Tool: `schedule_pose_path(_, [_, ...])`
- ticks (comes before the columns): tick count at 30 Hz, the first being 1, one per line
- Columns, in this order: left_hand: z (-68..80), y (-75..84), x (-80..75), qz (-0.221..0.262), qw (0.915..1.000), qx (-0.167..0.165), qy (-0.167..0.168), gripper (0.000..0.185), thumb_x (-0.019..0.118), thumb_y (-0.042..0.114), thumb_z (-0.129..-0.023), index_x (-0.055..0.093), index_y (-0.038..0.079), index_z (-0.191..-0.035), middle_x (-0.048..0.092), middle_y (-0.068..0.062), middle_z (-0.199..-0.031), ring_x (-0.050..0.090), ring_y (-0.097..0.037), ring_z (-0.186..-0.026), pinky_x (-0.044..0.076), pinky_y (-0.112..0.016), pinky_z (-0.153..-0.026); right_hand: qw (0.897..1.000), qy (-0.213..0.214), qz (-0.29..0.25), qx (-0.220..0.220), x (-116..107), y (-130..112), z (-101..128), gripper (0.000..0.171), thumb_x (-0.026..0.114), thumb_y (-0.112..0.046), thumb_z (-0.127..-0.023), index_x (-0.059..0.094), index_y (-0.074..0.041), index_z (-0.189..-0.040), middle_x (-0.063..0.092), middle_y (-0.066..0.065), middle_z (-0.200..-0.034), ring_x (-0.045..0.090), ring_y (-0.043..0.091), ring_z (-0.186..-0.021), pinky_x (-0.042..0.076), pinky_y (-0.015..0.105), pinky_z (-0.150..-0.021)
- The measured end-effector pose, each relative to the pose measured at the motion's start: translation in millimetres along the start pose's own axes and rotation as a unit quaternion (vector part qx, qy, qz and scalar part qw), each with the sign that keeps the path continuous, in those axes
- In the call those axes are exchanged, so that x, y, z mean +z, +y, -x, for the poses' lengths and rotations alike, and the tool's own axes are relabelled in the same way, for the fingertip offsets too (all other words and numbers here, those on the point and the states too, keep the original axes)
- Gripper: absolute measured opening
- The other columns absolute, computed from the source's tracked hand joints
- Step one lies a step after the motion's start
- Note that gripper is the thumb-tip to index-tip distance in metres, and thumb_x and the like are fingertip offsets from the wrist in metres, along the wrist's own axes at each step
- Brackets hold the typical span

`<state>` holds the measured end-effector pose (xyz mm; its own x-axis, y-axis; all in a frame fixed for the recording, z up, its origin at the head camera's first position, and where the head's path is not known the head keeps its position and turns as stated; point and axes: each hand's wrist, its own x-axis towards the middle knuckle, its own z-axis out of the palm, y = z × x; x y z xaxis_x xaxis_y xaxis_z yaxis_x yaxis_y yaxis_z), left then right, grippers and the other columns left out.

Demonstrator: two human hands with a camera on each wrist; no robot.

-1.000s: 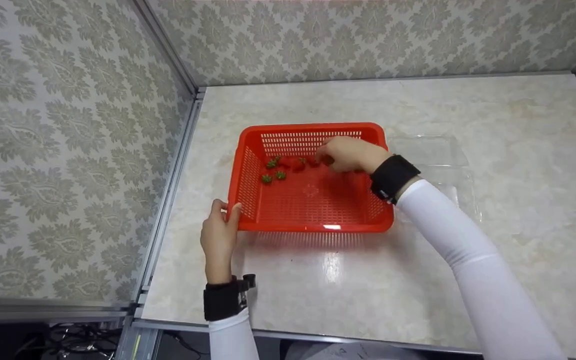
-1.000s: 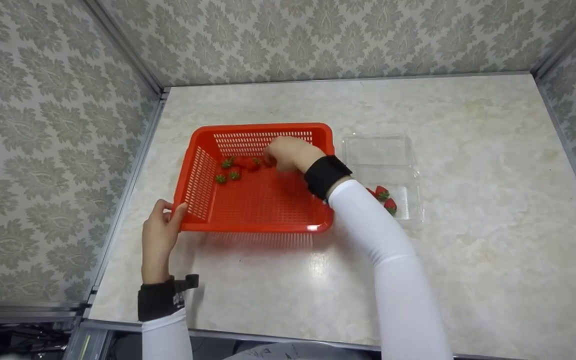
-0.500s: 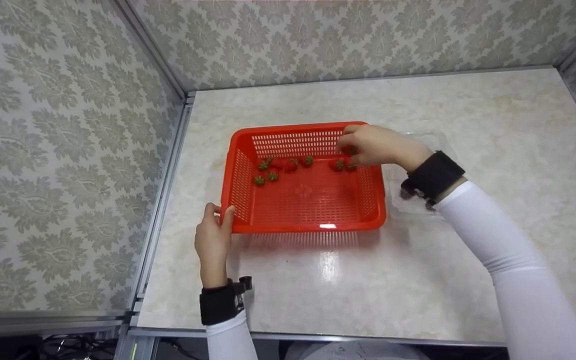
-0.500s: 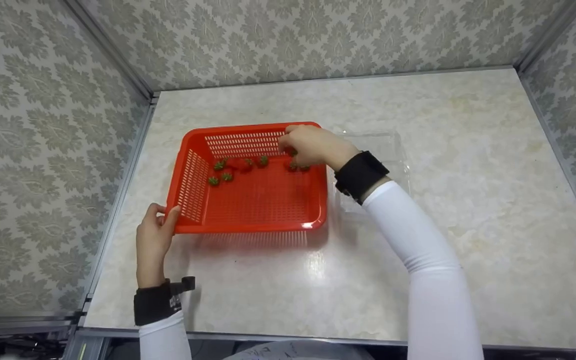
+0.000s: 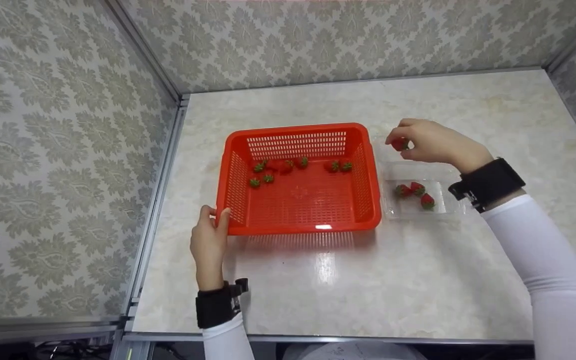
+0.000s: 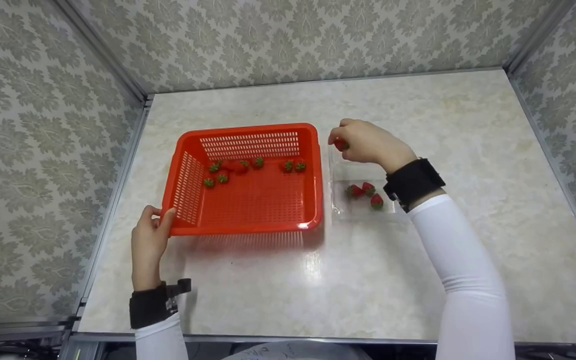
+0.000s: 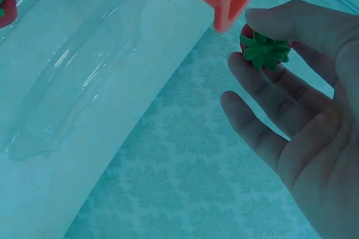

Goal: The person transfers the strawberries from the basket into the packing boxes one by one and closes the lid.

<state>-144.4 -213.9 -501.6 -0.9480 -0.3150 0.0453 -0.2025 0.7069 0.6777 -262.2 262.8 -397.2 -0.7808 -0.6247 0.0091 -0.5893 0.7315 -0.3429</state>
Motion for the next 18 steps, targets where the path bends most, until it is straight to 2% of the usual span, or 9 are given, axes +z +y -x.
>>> schedule_pose_path(7, [0.3,-0.2,1.1,-0.001,1.0000,-0.003,0.001,0.030,0.060,0.035,-0.102,0.055,0.005,-0.108,0.050,-0.006,-0.065,0.046,-0.021,-0.055,0.033,-0.033,-0.051,0.998,-0.014,-0.020,0.056,8,18,32,0.028,0.067,0.005,-0.085,0.070,-0.001,-0.112,0.061,0.010,-0.098,0.063,0.027,-0.089,0.051,0.045,-0.082])
schedule_pose_path(12, [1.0,-1.1,1.5,-0.001,1.0000,0.000,0.001,0.030,0.059,0.034,-0.102,0.054,0.005,-0.107,0.048,-0.006,-0.064,0.045,-0.020,-0.055,0.033,-0.033,-0.051,0.996,-0.032,-0.036,0.076,23,30,51,0.030,0.069,0.006,-0.084,0.069,0.001,-0.113,0.062,0.011,-0.099,0.066,0.028,-0.091,0.053,0.047,-0.083])
schedule_pose_path(18, [-0.4,-0.3,1.4,0.006,1.0000,0.001,0.000,0.030,0.059,0.035,-0.103,0.054,0.005,-0.107,0.046,-0.005,-0.063,0.043,-0.019,-0.053,0.032,-0.033,-0.050,0.994,-0.040,-0.027,0.101,37,42,69,0.031,0.068,0.005,-0.083,0.069,0.000,-0.113,0.060,0.010,-0.096,0.063,0.027,-0.088,0.052,0.046,-0.079])
